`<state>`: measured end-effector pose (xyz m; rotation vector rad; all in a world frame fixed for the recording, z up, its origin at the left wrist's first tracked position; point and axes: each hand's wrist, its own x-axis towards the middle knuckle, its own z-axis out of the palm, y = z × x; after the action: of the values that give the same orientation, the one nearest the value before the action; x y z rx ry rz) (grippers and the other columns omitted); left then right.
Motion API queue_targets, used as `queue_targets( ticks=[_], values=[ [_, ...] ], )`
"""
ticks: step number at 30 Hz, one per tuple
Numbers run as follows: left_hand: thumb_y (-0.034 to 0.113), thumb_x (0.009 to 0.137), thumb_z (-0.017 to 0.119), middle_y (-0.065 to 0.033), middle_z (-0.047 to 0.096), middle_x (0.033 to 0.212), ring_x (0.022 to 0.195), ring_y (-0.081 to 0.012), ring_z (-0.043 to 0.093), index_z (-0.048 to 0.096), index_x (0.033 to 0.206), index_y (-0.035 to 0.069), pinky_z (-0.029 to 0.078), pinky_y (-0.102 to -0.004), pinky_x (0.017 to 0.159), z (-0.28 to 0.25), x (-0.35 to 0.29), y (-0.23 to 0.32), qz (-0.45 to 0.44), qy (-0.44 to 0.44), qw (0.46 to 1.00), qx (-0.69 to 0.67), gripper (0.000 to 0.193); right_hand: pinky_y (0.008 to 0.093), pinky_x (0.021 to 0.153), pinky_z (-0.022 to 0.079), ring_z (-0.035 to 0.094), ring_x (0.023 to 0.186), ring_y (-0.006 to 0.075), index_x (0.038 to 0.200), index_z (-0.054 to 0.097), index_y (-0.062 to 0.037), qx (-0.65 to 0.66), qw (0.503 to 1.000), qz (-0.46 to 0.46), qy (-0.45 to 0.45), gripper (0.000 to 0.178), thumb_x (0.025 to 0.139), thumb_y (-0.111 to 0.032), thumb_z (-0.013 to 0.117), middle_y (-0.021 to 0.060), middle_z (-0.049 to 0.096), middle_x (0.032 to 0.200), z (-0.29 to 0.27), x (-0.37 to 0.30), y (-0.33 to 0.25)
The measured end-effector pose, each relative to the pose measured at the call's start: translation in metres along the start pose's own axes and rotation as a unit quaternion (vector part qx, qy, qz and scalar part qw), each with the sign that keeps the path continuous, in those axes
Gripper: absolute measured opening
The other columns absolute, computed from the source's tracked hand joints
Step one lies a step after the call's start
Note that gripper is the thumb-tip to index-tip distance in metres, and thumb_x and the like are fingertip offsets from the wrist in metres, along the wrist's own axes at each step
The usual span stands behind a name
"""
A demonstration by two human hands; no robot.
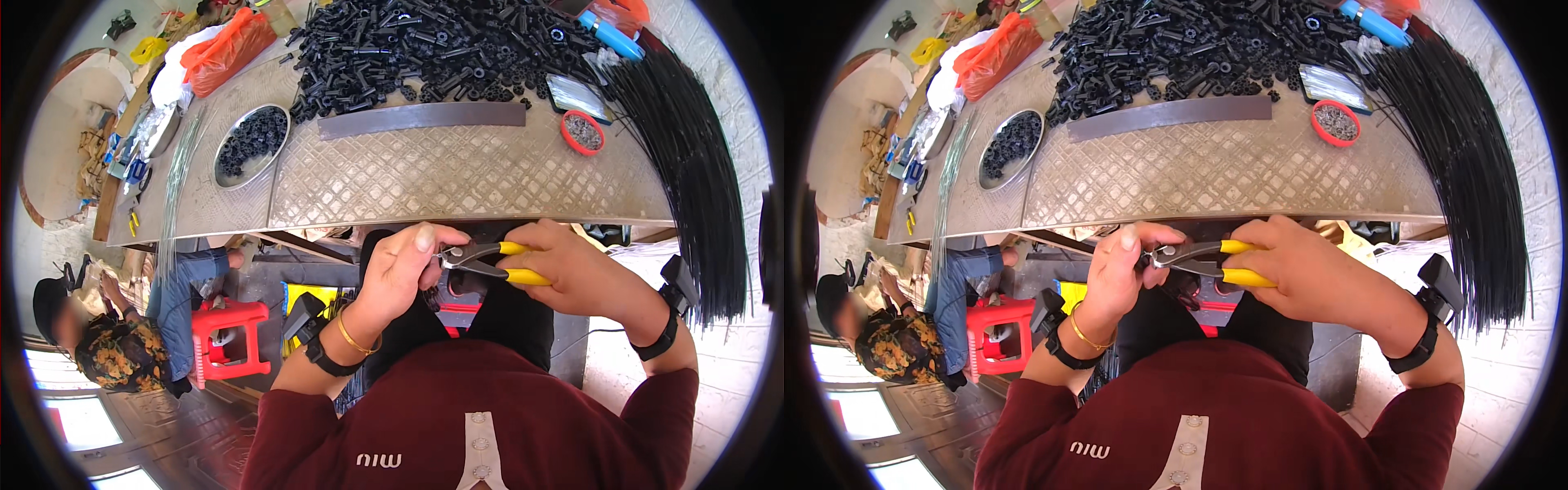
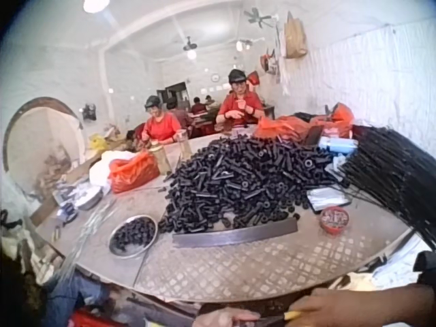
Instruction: Using pliers and manual assembly to connect small plastic parts and metal rods into umbrella rib components in a factory setting.
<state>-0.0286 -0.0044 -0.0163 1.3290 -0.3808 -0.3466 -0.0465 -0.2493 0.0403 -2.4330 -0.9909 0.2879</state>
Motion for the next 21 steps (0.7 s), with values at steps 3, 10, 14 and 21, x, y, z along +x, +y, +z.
queue_targets(
  ticks=[3,10,14,21],
  values=[
    [0.029,0.091,0.051,0.0037,0.050,0.066,0.054,-0.0025,0.036,0.063,0.104,0.001,0.029,-0.0183,0.049,-0.001,-0.006,0.005,0.031,-0.049,0.998,-0.025,0.033,0.0334,0.082,0.046,0.056,0.096,0.0261,0.102,0.061,-0.0057,0.098,0.994,-0.044,0.028,0.027,0.076,-0.013,0.064,0.0099,0.057,0.108,0.008,-0.005,0.008],
    [0.006,0.064,0.081,0.0028,0.056,0.079,0.061,-0.0021,0.044,0.058,0.100,0.004,0.037,-0.0182,0.056,0.001,-0.009,0.012,0.055,-0.110,0.990,0.062,0.042,0.0288,0.060,0.053,0.065,0.068,0.0200,0.126,0.037,0.0008,0.613,0.696,0.140,-0.347,0.052,0.080,-0.015,0.055,0.0133,0.066,0.084,0.013,-0.006,0.020],
    [0.006,0.066,0.080,0.0015,0.057,0.082,0.067,-0.0018,0.051,0.055,0.091,0.005,0.041,-0.0178,0.059,-0.004,-0.005,0.007,0.053,-0.047,0.996,0.056,0.036,0.0386,0.078,0.045,0.057,0.088,0.0321,0.128,0.038,-0.0030,0.077,0.994,-0.039,0.065,0.059,0.072,-0.004,0.055,0.0162,0.059,0.097,0.015,-0.008,-0.013],
    [0.012,0.057,0.086,0.0049,0.054,0.080,0.061,-0.0007,0.041,0.057,0.100,0.007,0.032,-0.0168,0.052,-0.006,-0.005,0.010,0.094,-0.136,0.978,0.126,0.052,0.0288,0.043,0.050,0.062,0.049,0.0221,0.132,0.034,-0.0029,0.682,0.648,0.164,-0.298,0.058,0.078,-0.006,0.057,0.0189,0.063,0.072,0.028,-0.015,0.013]
  ],
)
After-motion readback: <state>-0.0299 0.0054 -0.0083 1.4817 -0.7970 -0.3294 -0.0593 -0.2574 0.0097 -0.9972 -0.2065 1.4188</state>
